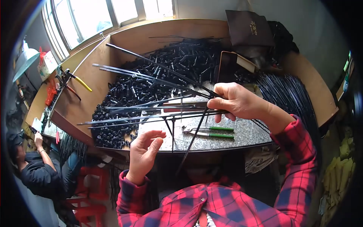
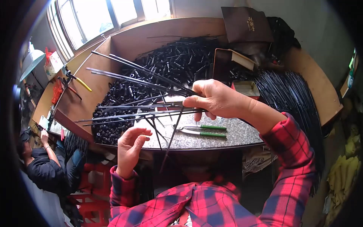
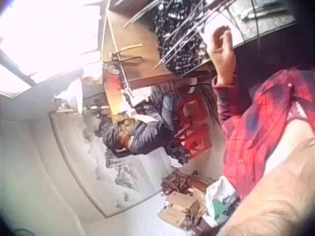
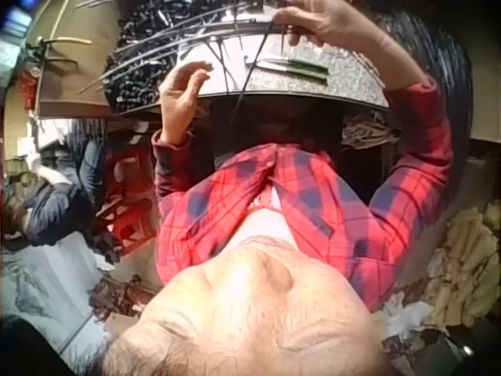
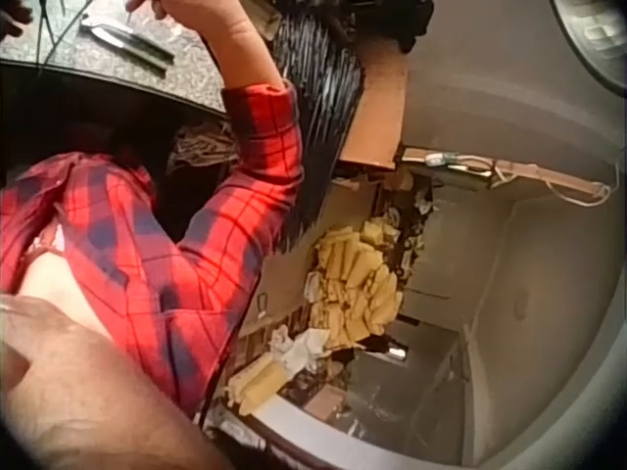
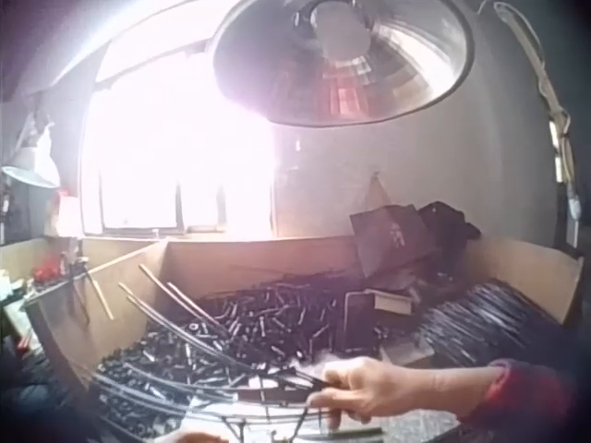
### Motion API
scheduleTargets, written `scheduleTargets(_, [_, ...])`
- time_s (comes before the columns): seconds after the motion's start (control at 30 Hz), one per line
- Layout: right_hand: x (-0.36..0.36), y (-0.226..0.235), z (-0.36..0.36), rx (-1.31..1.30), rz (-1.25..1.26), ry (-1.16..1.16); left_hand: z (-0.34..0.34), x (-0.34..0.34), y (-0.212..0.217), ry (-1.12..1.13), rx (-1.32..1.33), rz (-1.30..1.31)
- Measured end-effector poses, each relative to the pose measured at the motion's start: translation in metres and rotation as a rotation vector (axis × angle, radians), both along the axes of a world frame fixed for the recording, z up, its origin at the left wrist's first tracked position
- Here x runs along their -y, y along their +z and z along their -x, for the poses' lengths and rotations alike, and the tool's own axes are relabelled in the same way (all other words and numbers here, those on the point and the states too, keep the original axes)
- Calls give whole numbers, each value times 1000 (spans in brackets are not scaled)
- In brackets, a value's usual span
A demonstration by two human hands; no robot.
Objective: Manually assembling and trimming black plastic components using pliers and a specialized workbench jig.
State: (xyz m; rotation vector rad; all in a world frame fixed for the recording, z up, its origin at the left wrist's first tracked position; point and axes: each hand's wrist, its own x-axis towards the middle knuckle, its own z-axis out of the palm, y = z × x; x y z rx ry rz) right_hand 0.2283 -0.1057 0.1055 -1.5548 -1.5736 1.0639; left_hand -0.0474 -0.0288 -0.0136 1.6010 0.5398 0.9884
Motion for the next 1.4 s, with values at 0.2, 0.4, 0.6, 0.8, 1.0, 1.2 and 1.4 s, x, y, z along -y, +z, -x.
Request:
scheduleTargets(0.2, [-3,-7,-3,-30,-10,-34,3,2,2,-26,4,-37])
scheduleTargets(0.4, [-4,-22,-5,105,-96,7,-1,-5,7,184,166,-71])
scheduleTargets(0.6, [-1,-12,1,63,38,-10,1,-9,3,215,163,-95])
scheduleTargets(0.8, [-2,-16,2,-32,115,81,9,-25,-12,413,251,-126])
scheduleTargets(1.0, [-5,-14,18,50,22,127,-24,-12,1,189,-86,-476])
scheduleTargets(1.2, [-17,-24,48,185,-236,240,-67,2,1,166,-58,-473])
scheduleTargets(1.4, [-6,-29,63,35,-319,221,-53,-28,10,350,49,-456])
